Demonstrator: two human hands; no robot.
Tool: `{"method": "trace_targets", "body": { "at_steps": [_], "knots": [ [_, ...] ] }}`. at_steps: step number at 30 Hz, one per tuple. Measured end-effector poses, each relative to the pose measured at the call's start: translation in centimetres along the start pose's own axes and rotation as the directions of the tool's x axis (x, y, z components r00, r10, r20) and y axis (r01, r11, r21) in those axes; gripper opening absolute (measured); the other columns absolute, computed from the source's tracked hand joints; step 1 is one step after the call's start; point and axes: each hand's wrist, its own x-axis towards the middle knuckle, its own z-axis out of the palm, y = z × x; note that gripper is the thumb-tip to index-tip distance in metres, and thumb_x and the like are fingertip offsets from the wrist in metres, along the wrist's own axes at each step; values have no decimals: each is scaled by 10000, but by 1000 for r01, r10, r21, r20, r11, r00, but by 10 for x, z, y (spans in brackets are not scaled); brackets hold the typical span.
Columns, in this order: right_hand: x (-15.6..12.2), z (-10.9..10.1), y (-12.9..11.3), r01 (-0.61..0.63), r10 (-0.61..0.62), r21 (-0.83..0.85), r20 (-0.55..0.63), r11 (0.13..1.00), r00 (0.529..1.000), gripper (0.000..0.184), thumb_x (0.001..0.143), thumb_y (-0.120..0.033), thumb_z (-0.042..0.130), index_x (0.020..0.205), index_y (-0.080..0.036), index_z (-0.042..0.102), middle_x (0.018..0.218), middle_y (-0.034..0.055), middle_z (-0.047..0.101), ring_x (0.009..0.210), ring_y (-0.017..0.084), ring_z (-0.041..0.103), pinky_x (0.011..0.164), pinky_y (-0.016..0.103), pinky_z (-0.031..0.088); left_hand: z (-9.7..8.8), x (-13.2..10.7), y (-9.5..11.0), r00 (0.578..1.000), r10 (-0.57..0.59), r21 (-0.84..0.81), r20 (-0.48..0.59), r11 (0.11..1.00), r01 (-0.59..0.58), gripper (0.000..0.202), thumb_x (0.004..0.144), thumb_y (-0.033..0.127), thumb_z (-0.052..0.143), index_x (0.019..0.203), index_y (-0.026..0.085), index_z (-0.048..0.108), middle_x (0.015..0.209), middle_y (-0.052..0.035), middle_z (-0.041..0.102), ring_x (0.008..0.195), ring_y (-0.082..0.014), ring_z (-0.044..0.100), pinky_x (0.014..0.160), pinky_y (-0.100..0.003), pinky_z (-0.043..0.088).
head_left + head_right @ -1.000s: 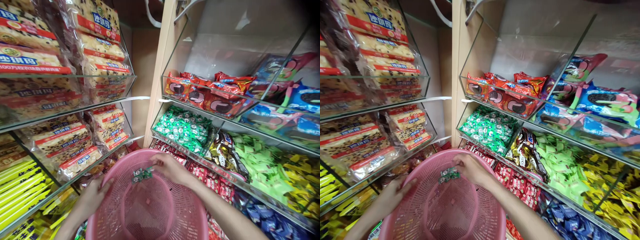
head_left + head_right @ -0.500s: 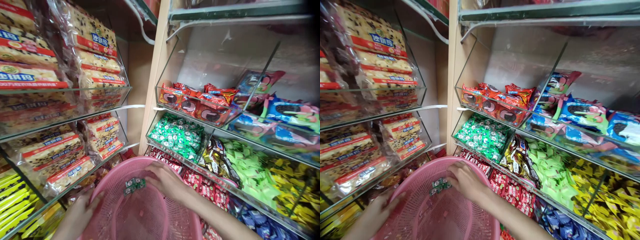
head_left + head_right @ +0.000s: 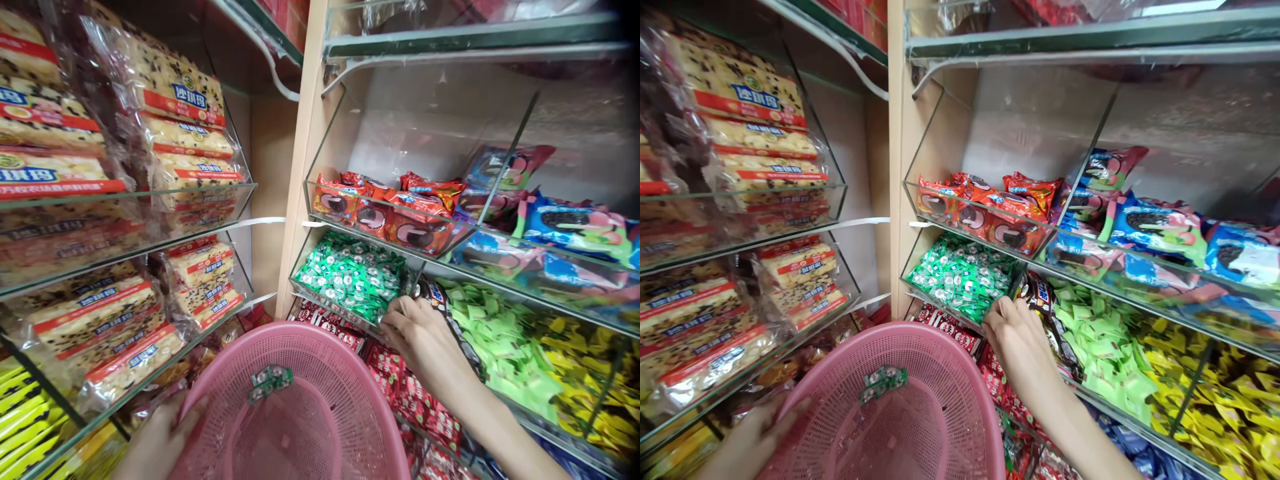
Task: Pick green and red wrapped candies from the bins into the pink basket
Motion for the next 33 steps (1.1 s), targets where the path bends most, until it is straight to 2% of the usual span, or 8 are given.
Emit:
{"method": "trace_targets", "body": {
  "at_steps": [6, 10, 13, 16, 18, 22, 28, 33],
  "knots": [
    [0, -10, -31, 13, 5, 347, -54, 938, 999, 219, 876, -310, 434, 874, -226, 636, 881, 62, 578, 800, 179, 499, 705, 321, 382, -2, -2, 1, 990, -5, 52, 142, 999, -2, 414, 789, 543, 370, 715, 189, 572, 729, -37, 669, 698, -201, 617, 672, -255, 467],
    [6, 69, -77, -188, -138, 803, 317, 566, 938, 170, 807, -286, 535, 736, -209, 669, 717, 15, 595, 688, 146, 518, 620, 273, 403, -4, -4, 6, 988, -6, 36, 152, 999, 1, 411, 792, 541, 379, 737, 185, 578, 721, -39, 670, 711, -210, 620, 651, -255, 467],
    [7, 144, -109, -580, -126, 774, 621, 252, 774, 136, 731, -243, 599, 627, -167, 641, 531, -30, 518, 514, 99, 437, 501, 235, 352, -4, -6, 7, 990, -1, 15, 144, 1000, -1, 411, 784, 544, 398, 750, 182, 589, 678, -28, 664, 681, -206, 616, 616, -248, 466],
    [6, 189, -130, -703, -103, 697, 717, 141, 689, 123, 718, -210, 596, 612, -152, 620, 515, -37, 503, 488, 83, 415, 488, 225, 339, -5, -9, 6, 992, 10, 19, 127, 1000, -12, 412, 786, 536, 399, 735, 172, 585, 687, -36, 665, 677, -199, 611, 637, -249, 465],
    [6, 199, -137, -705, -85, 691, 721, 159, 688, 138, 722, -195, 581, 593, -151, 600, 508, -40, 483, 490, 83, 409, 484, 223, 332, -5, -10, 3, 992, -8, 29, 127, 1000, 4, 411, 791, 530, 386, 752, 174, 589, 732, -45, 675, 708, -204, 619, 664, -255, 467],
    [7, 181, -133, -506, -24, 762, 562, 405, 827, 44, 697, -201, 613, 685, -159, 609, 551, -44, 479, 531, 91, 408, 484, 224, 295, -6, -10, -3, 990, -57, 50, 132, 997, 50, 398, 778, 530, 390, 773, 194, 603, 770, -47, 685, 753, -220, 637, 694, -273, 477],
    [8, 78, -93, -130, -126, 771, 263, 623, 956, 225, 813, -309, 530, 1001, -209, 604, 801, 15, 614, 693, 136, 520, 615, 256, 379, -2, -4, -11, 995, -17, -5, 103, 1000, 18, 399, 729, 557, 442, 793, 206, 621, 836, -48, 699, 802, -229, 645, 736, -283, 496],
    [15, 21, -47, -23, 37, 378, -29, 926, 999, 211, 860, -288, 456, 969, -218, 623, 844, 58, 587, 805, 199, 473, 705, 328, 337, 0, -1, -9, 991, -11, -5, 134, 1000, 12, 425, 729, 589, 411, 690, 208, 596, 707, -37, 685, 727, -221, 646, 698, -280, 509]
  ]
}}
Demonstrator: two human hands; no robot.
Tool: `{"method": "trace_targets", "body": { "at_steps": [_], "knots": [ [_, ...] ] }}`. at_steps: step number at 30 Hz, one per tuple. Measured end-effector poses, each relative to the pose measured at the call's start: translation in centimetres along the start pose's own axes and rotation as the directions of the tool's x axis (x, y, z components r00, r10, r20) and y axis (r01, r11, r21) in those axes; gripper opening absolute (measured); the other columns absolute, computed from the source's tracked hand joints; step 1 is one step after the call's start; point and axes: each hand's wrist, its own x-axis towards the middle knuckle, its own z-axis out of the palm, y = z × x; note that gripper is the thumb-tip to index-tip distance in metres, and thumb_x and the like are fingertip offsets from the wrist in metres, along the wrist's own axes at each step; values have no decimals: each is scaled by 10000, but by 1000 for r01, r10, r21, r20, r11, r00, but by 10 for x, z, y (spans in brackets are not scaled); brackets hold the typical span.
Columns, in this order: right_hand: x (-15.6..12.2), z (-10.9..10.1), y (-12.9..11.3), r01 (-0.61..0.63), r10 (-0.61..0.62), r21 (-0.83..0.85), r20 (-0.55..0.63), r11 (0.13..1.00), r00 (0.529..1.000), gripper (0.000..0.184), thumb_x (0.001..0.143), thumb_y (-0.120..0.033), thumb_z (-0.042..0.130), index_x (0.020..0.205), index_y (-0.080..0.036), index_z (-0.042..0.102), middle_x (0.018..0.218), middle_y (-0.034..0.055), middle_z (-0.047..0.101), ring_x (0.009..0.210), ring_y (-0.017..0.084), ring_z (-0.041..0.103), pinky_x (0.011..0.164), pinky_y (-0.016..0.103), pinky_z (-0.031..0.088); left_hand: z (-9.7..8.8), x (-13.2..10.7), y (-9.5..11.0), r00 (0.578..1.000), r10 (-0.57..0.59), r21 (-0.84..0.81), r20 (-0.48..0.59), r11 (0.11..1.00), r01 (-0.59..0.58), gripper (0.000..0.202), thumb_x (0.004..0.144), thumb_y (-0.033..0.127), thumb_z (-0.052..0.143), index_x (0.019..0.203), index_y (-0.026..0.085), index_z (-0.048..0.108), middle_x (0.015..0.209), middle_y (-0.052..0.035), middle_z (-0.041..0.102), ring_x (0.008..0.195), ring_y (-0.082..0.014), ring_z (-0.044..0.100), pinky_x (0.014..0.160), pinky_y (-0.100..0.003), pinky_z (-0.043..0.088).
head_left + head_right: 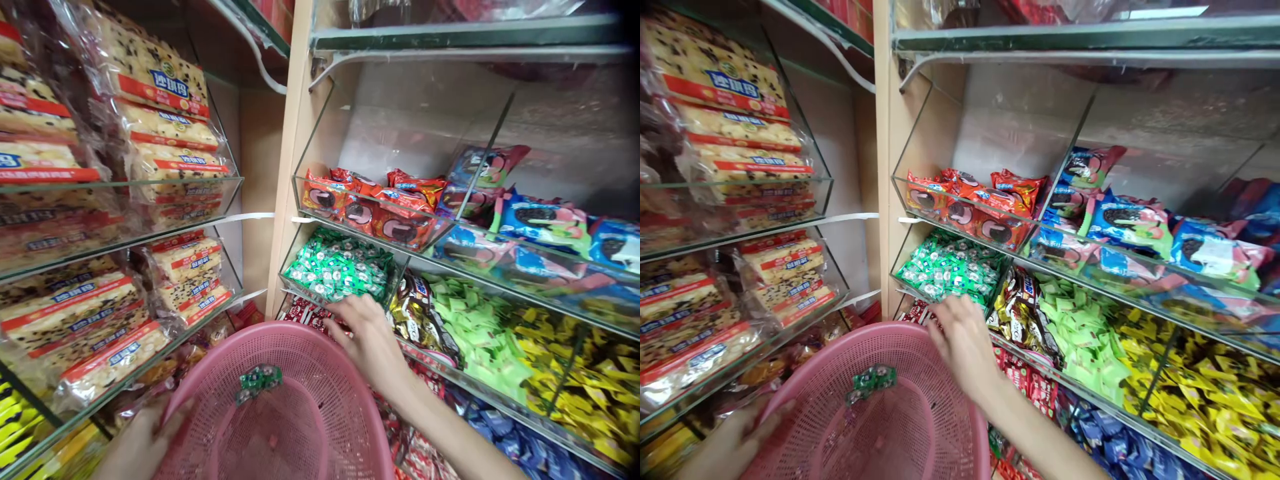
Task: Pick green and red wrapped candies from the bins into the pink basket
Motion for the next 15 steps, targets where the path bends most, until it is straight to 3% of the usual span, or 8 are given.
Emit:
{"method": "trace_targets", "body": {
  "at_steps": [4, 9, 12, 15],
  "knots": [
    [5, -2, 20, -43, 26, -271, -65, 962, 998, 242, 874, -317, 420, 886, -203, 632, 790, 74, 554, 772, 208, 443, 648, 320, 291, -2, -1, 6, 1000, -1, 12, -6, 1000, 1, 451, 715, 615, 403, 668, 208, 592, 682, -37, 682, 716, -223, 645, 683, -279, 512],
    [6, 0, 26, -50, 42, -349, -32, 936, 999, 286, 896, -275, 366, 772, -187, 607, 739, 64, 544, 740, 192, 435, 625, 308, 265, -6, -3, 10, 1000, -15, 11, -17, 1000, 15, 458, 697, 609, 413, 726, 203, 624, 751, -48, 703, 725, -231, 645, 685, -285, 507],
    [4, -16, 20, -39, 21, -271, -67, 962, 998, 262, 890, -285, 386, 796, -182, 608, 761, 68, 557, 731, 187, 436, 646, 315, 288, -9, -7, 12, 999, -20, 33, -32, 999, 21, 446, 713, 589, 406, 736, 201, 624, 781, -54, 705, 738, -225, 644, 684, -272, 499],
    [0, -27, 7, -24, 26, 36, -68, 999, 997, 237, 882, -310, 412, 803, -191, 602, 771, 53, 573, 731, 169, 465, 669, 310, 325, -11, -10, 14, 999, -20, 57, -42, 998, 22, 444, 746, 572, 385, 756, 196, 620, 776, -54, 699, 736, -214, 641, 680, -258, 488]
  ]
}}
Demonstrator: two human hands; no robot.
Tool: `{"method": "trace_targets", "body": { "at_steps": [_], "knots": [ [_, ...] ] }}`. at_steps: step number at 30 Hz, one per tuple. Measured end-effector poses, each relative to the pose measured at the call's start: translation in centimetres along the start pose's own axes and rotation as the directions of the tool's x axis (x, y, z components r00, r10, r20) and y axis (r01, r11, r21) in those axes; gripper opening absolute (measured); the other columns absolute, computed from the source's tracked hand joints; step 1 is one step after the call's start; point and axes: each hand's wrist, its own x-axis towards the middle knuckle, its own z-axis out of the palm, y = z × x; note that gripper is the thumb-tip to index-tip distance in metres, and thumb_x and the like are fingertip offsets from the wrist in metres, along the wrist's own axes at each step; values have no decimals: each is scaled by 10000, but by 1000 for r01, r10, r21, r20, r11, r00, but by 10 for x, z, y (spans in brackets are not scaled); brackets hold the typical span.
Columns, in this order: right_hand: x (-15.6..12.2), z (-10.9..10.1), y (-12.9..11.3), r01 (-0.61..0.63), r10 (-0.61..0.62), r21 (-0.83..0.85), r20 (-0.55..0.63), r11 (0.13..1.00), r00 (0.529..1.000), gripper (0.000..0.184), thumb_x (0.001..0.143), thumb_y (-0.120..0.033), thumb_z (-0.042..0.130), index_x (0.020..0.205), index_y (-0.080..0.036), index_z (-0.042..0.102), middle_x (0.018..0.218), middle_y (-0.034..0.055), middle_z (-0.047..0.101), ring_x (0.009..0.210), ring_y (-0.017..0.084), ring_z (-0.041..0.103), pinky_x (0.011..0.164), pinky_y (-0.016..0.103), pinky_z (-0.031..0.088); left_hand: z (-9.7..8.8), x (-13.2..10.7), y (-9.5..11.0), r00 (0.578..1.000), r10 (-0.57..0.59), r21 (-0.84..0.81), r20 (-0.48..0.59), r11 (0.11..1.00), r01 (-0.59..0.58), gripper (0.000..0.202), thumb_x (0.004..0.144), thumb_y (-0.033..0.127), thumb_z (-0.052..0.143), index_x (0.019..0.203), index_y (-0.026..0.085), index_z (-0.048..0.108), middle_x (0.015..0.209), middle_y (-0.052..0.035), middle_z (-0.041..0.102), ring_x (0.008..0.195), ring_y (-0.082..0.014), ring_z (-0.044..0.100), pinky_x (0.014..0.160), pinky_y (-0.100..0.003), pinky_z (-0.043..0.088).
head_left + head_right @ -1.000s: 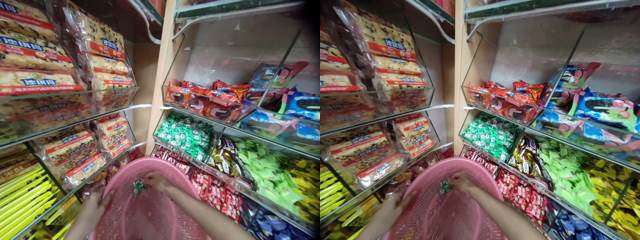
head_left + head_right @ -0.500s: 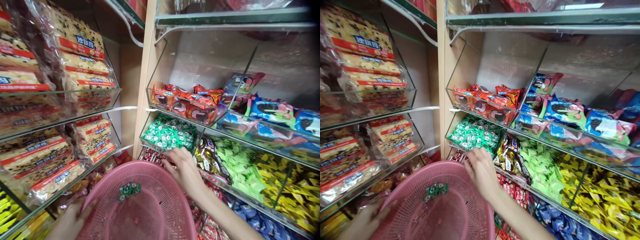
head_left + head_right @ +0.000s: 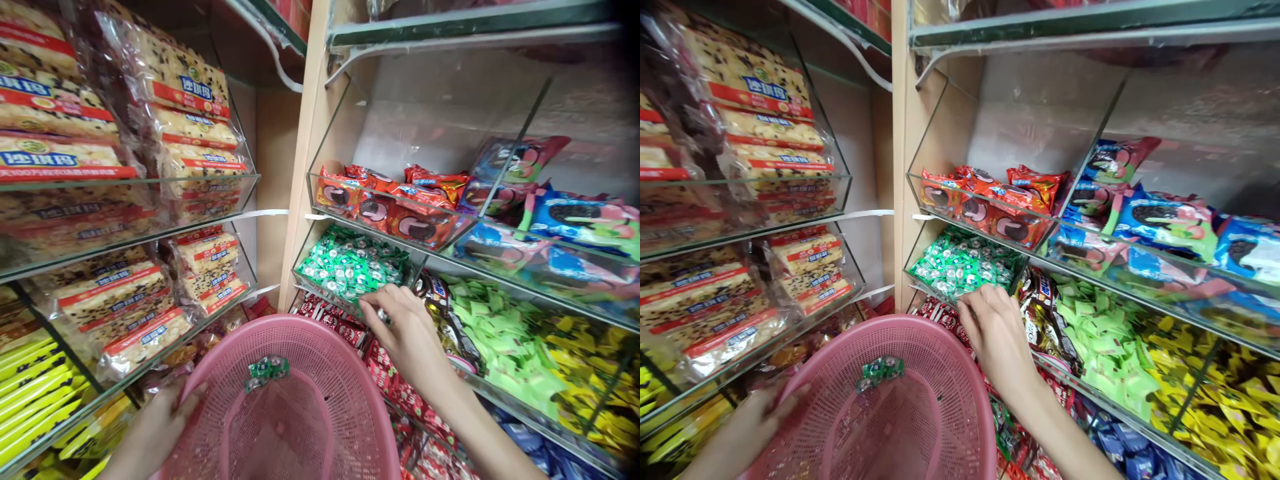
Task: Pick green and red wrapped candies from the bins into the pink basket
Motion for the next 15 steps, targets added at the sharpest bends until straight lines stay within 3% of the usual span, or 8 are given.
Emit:
{"method": "trace_targets", "body": {
  "at_steps": [1, 3, 6, 8, 10, 13, 15],
  "knots": [
    [-2, 2, -5, -28, 21, 152, 46, 988, 999, 230, 879, -318, 419, 795, -196, 595, 752, 38, 575, 712, 156, 476, 656, 297, 339, 0, -1, 1, 1000, -7, 6, -1, 1000, 7, 439, 751, 566, 388, 769, 194, 619, 780, -54, 697, 741, -213, 640, 682, -256, 485],
    [-6, 21, -15, -143, 50, 443, 215, 885, 975, 219, 862, -335, 441, 764, -198, 581, 690, 5, 569, 649, 130, 488, 600, 266, 357, -1, -2, 2, 1000, -20, 9, 7, 1000, 20, 415, 757, 545, 402, 795, 193, 619, 796, -49, 695, 749, -210, 641, 684, -253, 478],
    [-13, 78, -22, -410, 20, 681, 503, 607, 864, 198, 783, -356, 526, 697, -181, 562, 605, -23, 557, 564, 106, 490, 545, 243, 374, -1, -3, 3, 1000, -15, 8, 9, 1000, 15, 363, 763, 505, 416, 766, 198, 611, 758, -38, 689, 746, -211, 639, 673, -254, 471],
    [-18, 121, -20, -622, 36, 682, 662, 386, 748, 174, 704, -336, 597, 666, -175, 543, 556, -38, 557, 537, 106, 515, 543, 241, 395, -1, -3, 5, 1000, -7, 2, -2, 1000, 7, 340, 762, 487, 424, 733, 200, 602, 731, -37, 684, 752, -214, 636, 679, -257, 469],
    [-20, 158, -14, -754, 77, 606, 765, 254, 640, 154, 650, -284, 637, 638, -172, 532, 519, -41, 563, 531, 111, 541, 534, 231, 397, -1, -3, 6, 1000, -4, -14, -2, 1000, 4, 340, 763, 488, 426, 741, 200, 604, 750, -38, 686, 756, -212, 634, 687, -259, 469],
    [-22, 193, -6, -857, 161, 479, 846, 190, 509, 119, 660, -220, 618, 609, -168, 524, 514, -16, 595, 467, 92, 512, 461, 200, 338, -2, -4, 6, 1000, -4, -36, 13, 999, 5, 373, 770, 507, 417, 820, 201, 623, 822, -41, 697, 774, -215, 638, 700, -265, 471],
    [-22, 205, -2, -888, 195, 425, 869, 178, 455, 103, 694, -200, 581, 613, -168, 527, 560, 6, 623, 455, 84, 498, 435, 192, 312, -2, -4, 4, 1000, -11, -41, 1, 999, 11, 390, 767, 515, 421, 868, 204, 634, 872, -46, 701, 815, -223, 639, 728, -272, 474]
  ]
}}
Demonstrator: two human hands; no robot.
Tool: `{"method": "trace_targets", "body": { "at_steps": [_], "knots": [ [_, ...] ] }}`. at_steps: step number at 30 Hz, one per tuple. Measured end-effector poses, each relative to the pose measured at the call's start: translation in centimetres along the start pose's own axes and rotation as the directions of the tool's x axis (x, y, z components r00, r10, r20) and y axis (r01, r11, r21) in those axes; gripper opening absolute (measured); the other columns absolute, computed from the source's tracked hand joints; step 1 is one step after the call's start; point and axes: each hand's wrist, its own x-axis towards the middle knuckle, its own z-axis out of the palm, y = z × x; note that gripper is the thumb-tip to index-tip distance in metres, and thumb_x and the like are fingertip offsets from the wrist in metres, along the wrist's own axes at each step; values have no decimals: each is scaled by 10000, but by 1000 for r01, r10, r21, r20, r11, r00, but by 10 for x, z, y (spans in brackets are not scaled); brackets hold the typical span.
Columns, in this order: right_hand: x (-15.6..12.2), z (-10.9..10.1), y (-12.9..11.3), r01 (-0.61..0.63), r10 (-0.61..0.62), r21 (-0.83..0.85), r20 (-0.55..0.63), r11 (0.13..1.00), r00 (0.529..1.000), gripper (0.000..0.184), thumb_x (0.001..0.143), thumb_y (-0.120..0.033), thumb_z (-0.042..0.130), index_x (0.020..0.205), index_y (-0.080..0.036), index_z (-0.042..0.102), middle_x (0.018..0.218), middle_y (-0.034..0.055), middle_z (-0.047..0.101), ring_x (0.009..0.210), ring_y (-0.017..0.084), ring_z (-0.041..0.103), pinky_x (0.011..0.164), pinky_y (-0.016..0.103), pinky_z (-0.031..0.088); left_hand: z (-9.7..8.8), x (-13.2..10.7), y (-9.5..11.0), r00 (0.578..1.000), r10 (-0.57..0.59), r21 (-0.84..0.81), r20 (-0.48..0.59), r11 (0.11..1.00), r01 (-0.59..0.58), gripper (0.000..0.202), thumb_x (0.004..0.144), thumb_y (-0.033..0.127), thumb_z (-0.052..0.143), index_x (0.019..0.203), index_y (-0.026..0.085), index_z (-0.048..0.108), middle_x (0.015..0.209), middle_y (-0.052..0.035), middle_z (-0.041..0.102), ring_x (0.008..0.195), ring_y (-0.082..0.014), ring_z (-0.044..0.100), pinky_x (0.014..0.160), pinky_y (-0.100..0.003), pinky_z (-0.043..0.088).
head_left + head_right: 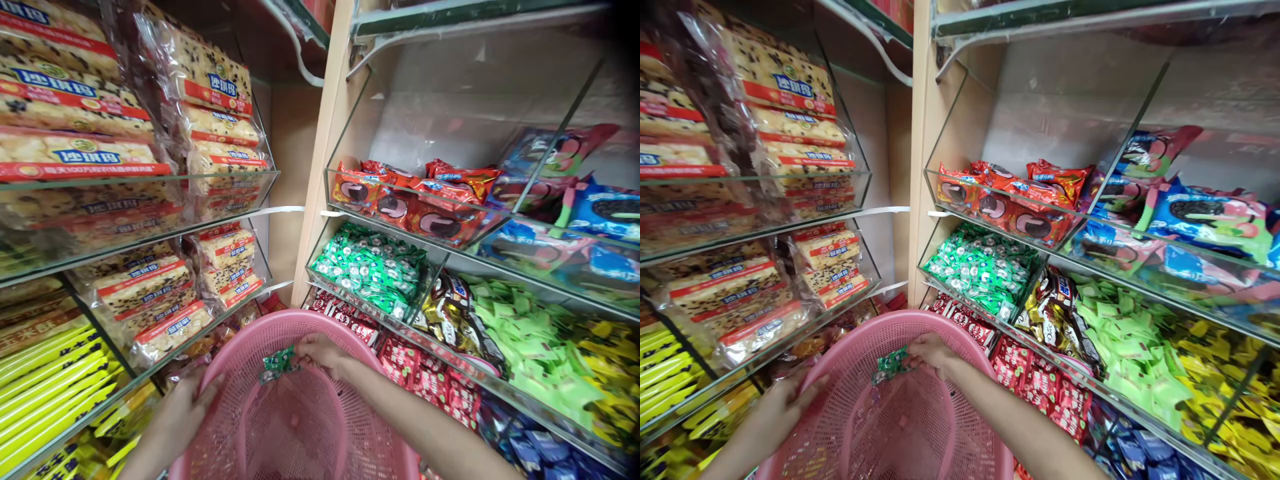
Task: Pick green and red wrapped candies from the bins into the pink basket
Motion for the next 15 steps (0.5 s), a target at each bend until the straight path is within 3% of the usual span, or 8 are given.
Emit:
{"method": "trace_targets", "body": {
  "at_steps": [4, 7, 8, 10, 12, 13, 15],
  "knots": [
    [6, -2, 7, 52, -62, -185, -50, 981, 997, 134, 758, -247, 531, 645, -175, 537, 590, 11, 614, 503, 114, 520, 453, 218, 347, 2, 2, -9, 1000, -8, 6, -19, 1000, 8, 412, 756, 525, 425, 886, 203, 645, 922, -57, 696, 859, -231, 636, 758, -280, 478],
    [-4, -5, 0, 185, -266, -440, -129, 879, 955, 102, 751, -247, 556, 677, -177, 546, 591, -4, 579, 565, 135, 514, 522, 248, 372, 4, 5, -15, 1000, 15, 13, -16, 1000, -15, 421, 751, 543, 417, 828, 196, 643, 903, -62, 695, 838, -225, 635, 749, -273, 481],
    [-10, -6, -5, 243, -378, -564, -135, 789, 916, 81, 760, -238, 546, 709, -177, 558, 628, 2, 582, 608, 143, 516, 567, 261, 383, 4, 6, -15, 1000, 23, 14, -12, 1000, -23, 426, 751, 552, 416, 810, 194, 639, 882, -60, 695, 817, -221, 635, 740, -269, 482],
    [-21, -8, -19, 305, -612, -817, -72, 489, 788, 105, 805, -223, 486, 813, -178, 581, 782, 38, 605, 750, 172, 526, 683, 297, 391, 5, 7, -12, 999, 32, 14, -4, 999, -32, 436, 747, 572, 418, 784, 192, 630, 825, -53, 696, 765, -212, 635, 713, -262, 485],
    [-28, -9, -32, 263, -737, -936, 4, 236, 676, 193, 847, -222, 425, 961, -182, 575, 1008, 85, 581, 936, 210, 494, 794, 337, 368, 5, 7, -8, 999, 49, 9, 1, 999, -49, 447, 743, 589, 421, 765, 190, 620, 769, -43, 691, 720, -205, 631, 682, -256, 487],
    [-29, -11, -36, 230, -759, -957, 17, 176, 651, 234, 860, -242, 414, 1037, -183, 556, 1103, 100, 545, 1011, 224, 462, 835, 352, 352, 5, 7, -6, 998, 64, 5, 6, 998, -64, 450, 743, 595, 422, 756, 189, 615, 751, -37, 688, 708, -201, 627, 673, -252, 487],
    [-27, -14, -39, 176, -738, -970, -4, 167, 674, 339, 877, -330, 402, 1167, -182, 495, 1183, 113, 505, 1071, 237, 432, 873, 367, 338, 7, 6, -5, 996, 89, 4, 29, 996, -90, 451, 751, 598, 413, 736, 190, 604, 719, -23, 682, 692, -190, 620, 662, -243, 484]
  ]
}}
